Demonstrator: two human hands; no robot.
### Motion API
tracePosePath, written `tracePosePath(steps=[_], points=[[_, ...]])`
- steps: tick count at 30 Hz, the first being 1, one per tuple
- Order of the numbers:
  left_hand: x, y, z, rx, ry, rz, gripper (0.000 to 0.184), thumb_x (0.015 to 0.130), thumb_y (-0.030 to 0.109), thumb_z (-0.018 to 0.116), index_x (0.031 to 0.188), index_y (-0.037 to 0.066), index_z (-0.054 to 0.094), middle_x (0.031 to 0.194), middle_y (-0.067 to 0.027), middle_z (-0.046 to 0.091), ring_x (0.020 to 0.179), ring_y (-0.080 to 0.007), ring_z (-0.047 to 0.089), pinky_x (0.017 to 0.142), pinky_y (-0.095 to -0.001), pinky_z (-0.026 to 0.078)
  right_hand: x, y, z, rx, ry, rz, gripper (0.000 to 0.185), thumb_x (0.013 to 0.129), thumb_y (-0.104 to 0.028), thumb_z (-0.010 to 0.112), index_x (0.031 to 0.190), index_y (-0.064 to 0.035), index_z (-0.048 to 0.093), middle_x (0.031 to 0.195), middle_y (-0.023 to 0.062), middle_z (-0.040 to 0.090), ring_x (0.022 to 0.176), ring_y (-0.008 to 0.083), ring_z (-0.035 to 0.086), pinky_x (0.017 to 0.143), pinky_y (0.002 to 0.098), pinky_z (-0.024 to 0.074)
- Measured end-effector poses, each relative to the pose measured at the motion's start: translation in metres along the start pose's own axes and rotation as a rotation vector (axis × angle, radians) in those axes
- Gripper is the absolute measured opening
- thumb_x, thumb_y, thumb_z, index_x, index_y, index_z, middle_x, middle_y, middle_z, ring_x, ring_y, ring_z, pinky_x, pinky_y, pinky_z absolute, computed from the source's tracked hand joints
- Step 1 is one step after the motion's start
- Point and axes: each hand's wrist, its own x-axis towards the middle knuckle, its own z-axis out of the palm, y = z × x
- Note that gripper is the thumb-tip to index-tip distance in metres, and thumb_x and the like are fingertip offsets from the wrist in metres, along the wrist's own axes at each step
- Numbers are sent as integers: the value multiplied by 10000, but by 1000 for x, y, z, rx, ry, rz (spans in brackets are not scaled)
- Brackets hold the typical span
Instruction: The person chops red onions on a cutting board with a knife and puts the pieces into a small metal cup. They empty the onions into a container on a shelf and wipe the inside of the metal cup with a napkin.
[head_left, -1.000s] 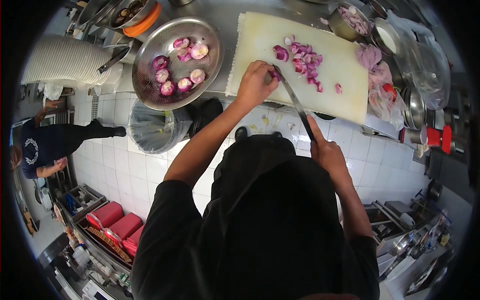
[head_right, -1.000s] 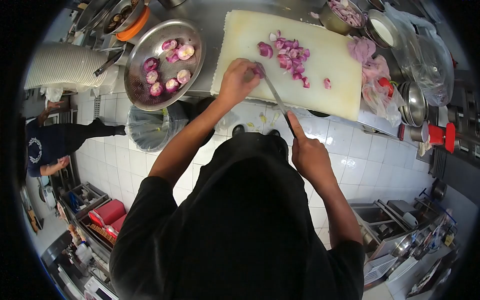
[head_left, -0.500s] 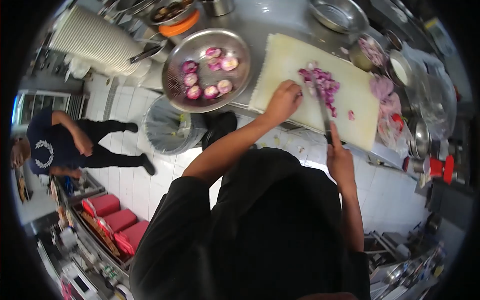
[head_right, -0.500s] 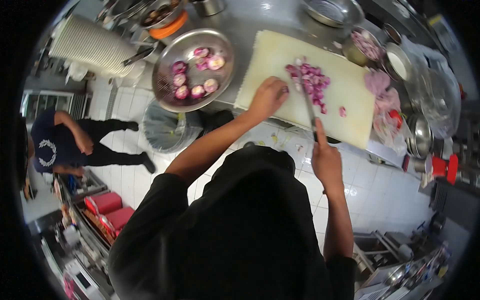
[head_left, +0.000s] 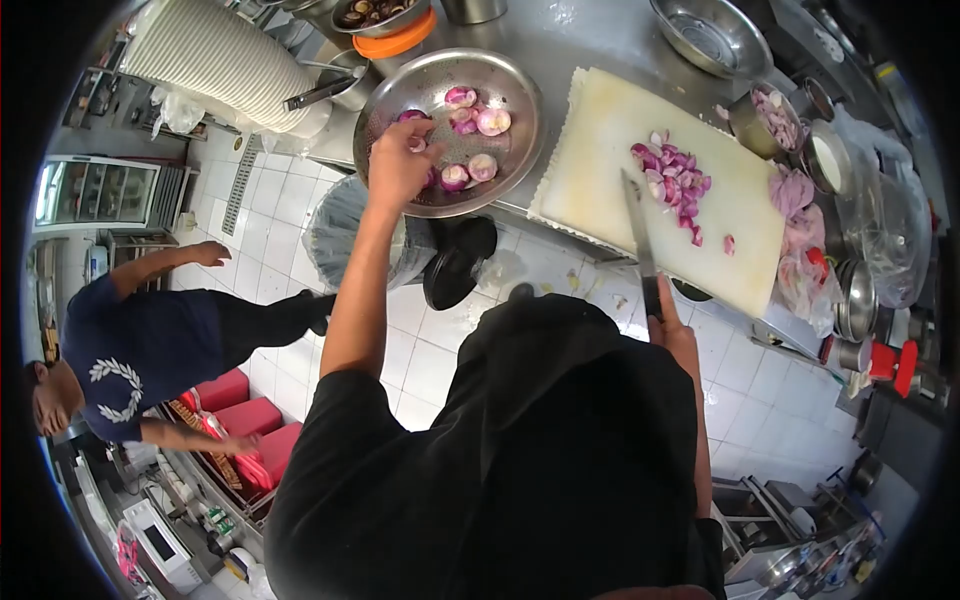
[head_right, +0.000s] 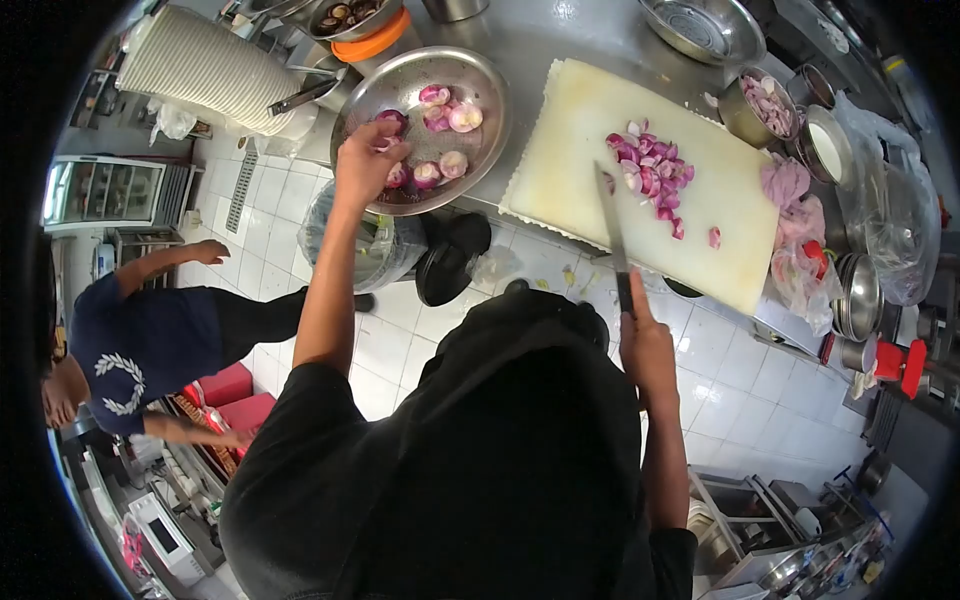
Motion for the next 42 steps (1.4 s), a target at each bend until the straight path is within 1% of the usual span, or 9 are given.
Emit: tracePosePath(steps=[11,13,16,20,26,28,31,36,42], points=[[43,-23,64,207,-133,159,565,668,181,762,1174,21,569,1010,-222,634,976,-385,616,865,-447,492,-8,-7,-1,51,74,-41,696,917,-85,508,1500,-328,215,691,227,629,650,427,625,590,498,462],[52,-27,72,287,-191,193,584,666,180,760,1184,2,558,1023,-221,633,983,-382,612,864,-445,494,-12,-7,4,63,61,-39,715,903,-64,525,1500,-315,223,679,219,625,639,420,624,586,495,459],[64,-37,79,296,-186,155,514,708,240,741,1183,89,614,1002,-177,672,966,-345,640,885,-410,492,-10,-5,9,35,54,-6,730,891,-55,537,1502,-305,226,657,214,616,630,425,618,582,499,455],[57,-15,54,169,-167,-52,419,651,216,783,1028,62,682,936,-163,696,922,-314,668,858,-402,517,-12,-7,3,46,32,14,713,895,-65,530,1500,-291,228,652,221,613,630,431,617,582,505,452],[29,60,31,-390,-159,155,316,681,190,769,954,54,686,912,-151,684,858,-282,672,780,-360,531,-12,-9,1,110,34,113,693,906,-62,501,1504,-261,212,680,233,619,652,427,624,614,513,449],[0,111,45,-279,-221,344,235,727,103,759,941,52,675,942,-98,675,802,-157,663,691,-282,535,-10,-16,-2,136,23,71,693,910,-57,489,1507,-255,199,686,235,619,656,427,624,624,514,448],[-34,138,95,-277,-371,424,247,661,59,728,896,48,654,883,-122,625,823,-274,642,753,-353,526,-3,-20,-12,92,-14,16,686,910,-53,478,1507,-254,207,673,232,613,640,425,619,628,516,446],[-37,110,175,-276,-212,503,278,687,58,729,955,58,652,962,-118,614,881,-285,635,764,-356,524,-11,-38,-38,-8,-2,37,683,904,-59,484,1504,-263,229,664,239,609,620,422,612,629,523,446],[-49,108,163,-395,-112,454,315,733,72,728,1039,56,659,1058,-128,578,942,-290,620,805,-369,516,-18,-37,-41,-33,28,-106,690,881,-41,509,1498,-206,249,598,231,576,571,424,576,598,530,445]])
